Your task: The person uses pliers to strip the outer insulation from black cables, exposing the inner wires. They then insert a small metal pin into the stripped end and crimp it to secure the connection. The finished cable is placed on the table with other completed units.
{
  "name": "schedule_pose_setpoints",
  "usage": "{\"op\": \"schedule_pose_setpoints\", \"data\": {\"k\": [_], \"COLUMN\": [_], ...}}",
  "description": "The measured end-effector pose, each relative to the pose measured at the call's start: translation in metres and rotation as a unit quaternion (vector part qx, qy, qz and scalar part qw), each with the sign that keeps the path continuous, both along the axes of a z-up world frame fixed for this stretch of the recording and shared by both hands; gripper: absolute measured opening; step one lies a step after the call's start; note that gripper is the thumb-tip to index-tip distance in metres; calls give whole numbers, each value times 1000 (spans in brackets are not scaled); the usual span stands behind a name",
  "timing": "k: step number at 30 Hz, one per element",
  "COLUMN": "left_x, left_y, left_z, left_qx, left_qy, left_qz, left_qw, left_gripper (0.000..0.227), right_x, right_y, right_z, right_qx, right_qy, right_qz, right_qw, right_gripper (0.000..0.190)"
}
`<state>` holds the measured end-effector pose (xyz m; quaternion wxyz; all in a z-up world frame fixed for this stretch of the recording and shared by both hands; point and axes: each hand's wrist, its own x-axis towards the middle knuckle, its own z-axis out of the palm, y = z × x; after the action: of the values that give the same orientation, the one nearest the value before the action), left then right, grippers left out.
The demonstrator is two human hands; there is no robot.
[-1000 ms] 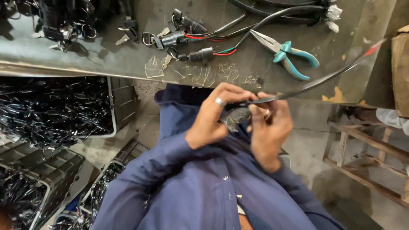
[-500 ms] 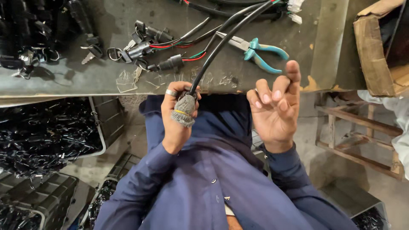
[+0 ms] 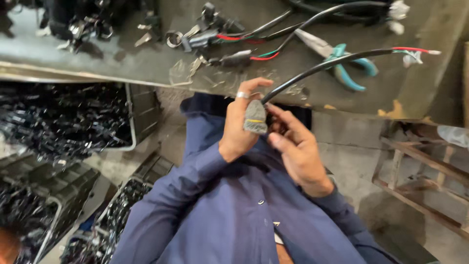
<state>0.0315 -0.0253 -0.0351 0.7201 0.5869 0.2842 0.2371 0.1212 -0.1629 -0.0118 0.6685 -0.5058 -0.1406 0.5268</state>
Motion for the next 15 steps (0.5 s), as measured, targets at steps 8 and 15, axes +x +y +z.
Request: {"op": "schedule_pose_setpoints", "data": {"k": [8, 15], "left_x": [-2, -1], "left_y": [-1, -12], "left_z": [2, 17], "left_qx": [95, -39], "left_qy": [37, -69], "left_qz": [-48, -98], "left_qw": [994, 992], "left_gripper": [52, 44], "right_x": [4, 27], "right_y": [-9, -26], "right_z": [-17, -31], "right_qx": [-51, -40], "right_qy": [-66, 33], "right_qz": [-8, -102], "right_qw": [996, 993], "right_gripper": [60, 31]}}
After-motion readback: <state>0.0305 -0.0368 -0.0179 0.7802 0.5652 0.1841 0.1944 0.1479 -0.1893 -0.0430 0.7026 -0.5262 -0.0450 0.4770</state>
